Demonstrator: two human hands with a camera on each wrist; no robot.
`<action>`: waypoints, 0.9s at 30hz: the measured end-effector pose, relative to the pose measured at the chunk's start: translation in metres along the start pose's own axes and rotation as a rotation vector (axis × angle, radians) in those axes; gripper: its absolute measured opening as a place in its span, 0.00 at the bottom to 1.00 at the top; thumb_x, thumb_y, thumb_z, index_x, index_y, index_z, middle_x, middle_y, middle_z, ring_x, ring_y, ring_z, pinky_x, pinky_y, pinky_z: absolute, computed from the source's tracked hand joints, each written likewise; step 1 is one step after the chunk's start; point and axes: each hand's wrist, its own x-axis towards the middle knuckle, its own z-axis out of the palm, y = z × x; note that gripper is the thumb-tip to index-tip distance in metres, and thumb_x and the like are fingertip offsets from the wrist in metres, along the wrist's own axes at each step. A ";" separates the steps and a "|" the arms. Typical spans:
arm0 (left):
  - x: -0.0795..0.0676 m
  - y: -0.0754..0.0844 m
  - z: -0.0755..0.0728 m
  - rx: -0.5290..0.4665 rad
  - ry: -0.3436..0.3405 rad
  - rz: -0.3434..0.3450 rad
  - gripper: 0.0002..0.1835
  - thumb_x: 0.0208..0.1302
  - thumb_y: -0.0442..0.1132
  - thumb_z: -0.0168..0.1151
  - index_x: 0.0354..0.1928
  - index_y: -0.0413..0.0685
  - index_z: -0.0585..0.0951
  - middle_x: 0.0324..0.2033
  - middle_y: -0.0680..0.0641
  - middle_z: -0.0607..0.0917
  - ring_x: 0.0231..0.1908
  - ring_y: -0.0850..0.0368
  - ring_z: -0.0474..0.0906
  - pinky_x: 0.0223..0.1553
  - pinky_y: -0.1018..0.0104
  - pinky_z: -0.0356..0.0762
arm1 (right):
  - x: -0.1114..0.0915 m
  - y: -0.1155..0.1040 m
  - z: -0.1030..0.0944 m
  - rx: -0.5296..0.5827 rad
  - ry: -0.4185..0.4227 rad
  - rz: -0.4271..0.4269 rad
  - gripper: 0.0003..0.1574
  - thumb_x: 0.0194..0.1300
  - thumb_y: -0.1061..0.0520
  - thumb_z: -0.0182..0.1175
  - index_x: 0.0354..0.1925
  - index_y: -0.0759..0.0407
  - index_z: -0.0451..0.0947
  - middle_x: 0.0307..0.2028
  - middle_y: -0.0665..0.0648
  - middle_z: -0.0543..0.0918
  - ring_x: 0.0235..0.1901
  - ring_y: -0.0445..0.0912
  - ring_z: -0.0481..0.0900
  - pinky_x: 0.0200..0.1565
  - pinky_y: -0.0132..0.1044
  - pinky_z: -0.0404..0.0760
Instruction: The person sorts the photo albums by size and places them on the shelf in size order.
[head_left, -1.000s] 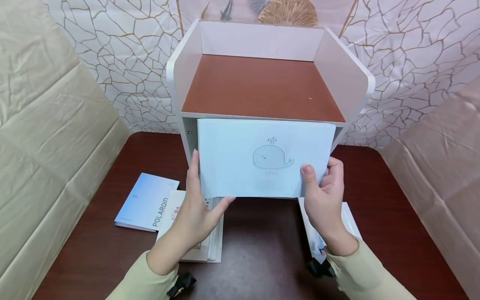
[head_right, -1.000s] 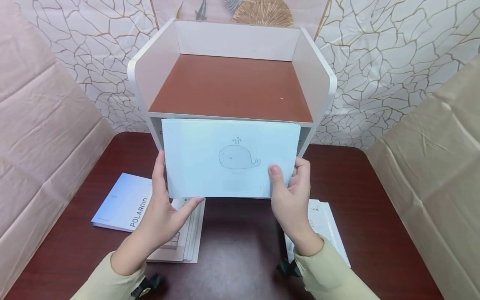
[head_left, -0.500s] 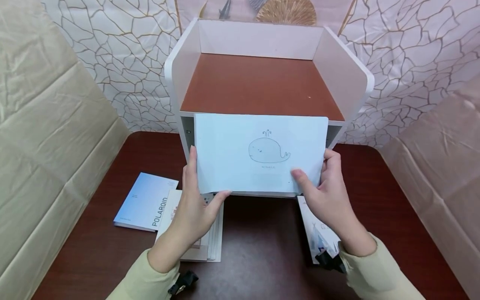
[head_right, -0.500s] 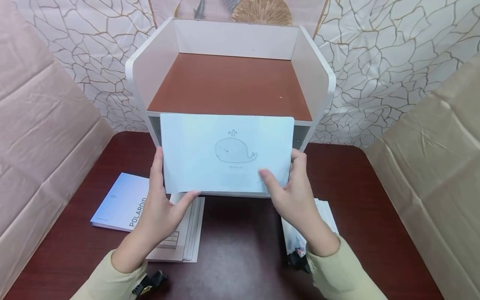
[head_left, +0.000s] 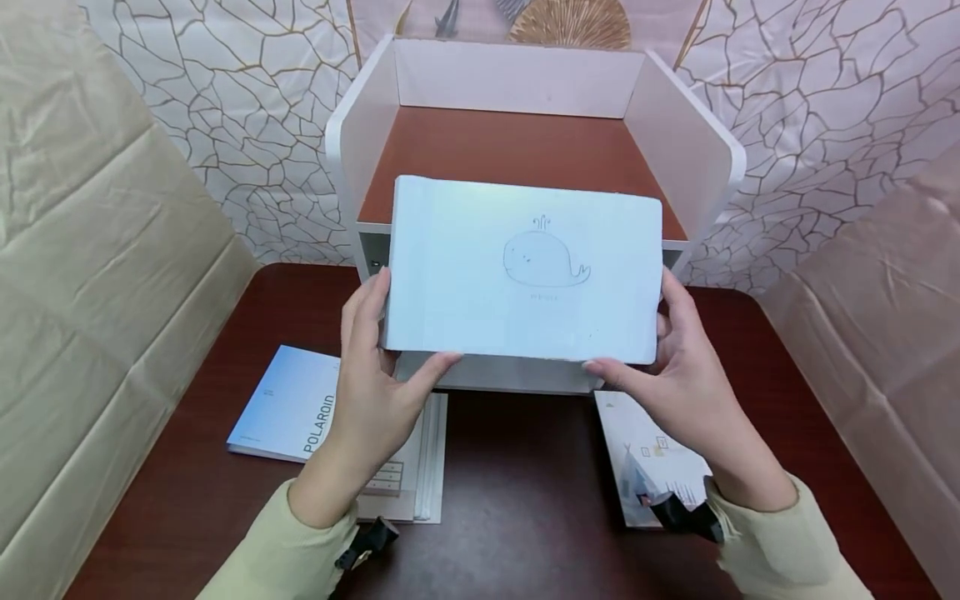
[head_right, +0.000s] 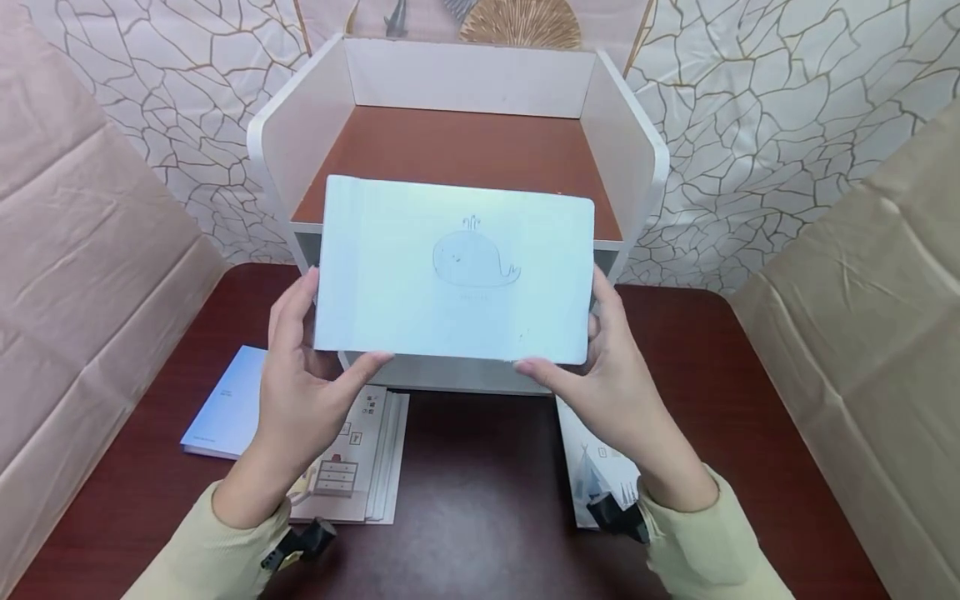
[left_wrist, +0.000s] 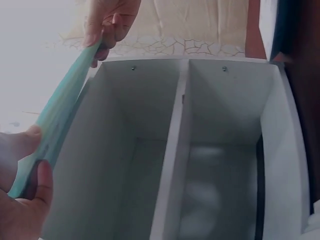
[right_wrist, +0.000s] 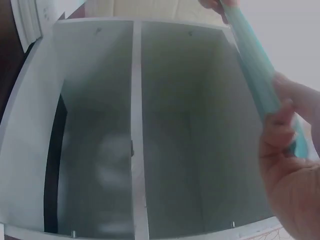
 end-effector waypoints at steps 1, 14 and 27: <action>0.003 0.002 0.001 -0.024 0.014 0.010 0.55 0.47 0.21 0.72 0.74 0.40 0.50 0.69 0.43 0.53 0.63 0.49 0.62 0.58 0.61 0.70 | 0.001 -0.001 0.000 0.021 0.026 -0.022 0.68 0.49 0.79 0.67 0.75 0.47 0.41 0.63 0.63 0.67 0.54 0.50 0.77 0.41 0.38 0.82; 0.046 0.008 0.004 0.056 0.065 0.020 0.43 0.58 0.31 0.69 0.72 0.35 0.57 0.68 0.46 0.62 0.62 0.56 0.66 0.54 0.60 0.75 | 0.025 -0.004 0.000 0.142 0.310 -0.144 0.51 0.57 0.71 0.66 0.73 0.60 0.54 0.64 0.65 0.68 0.47 0.47 0.78 0.42 0.26 0.79; 0.077 0.000 0.000 0.401 0.028 -0.038 0.40 0.64 0.53 0.63 0.71 0.38 0.62 0.67 0.45 0.67 0.64 0.59 0.63 0.58 0.62 0.70 | 0.056 0.002 -0.002 0.127 0.451 -0.126 0.41 0.59 0.66 0.68 0.68 0.62 0.65 0.30 0.61 0.81 0.18 0.45 0.70 0.22 0.28 0.69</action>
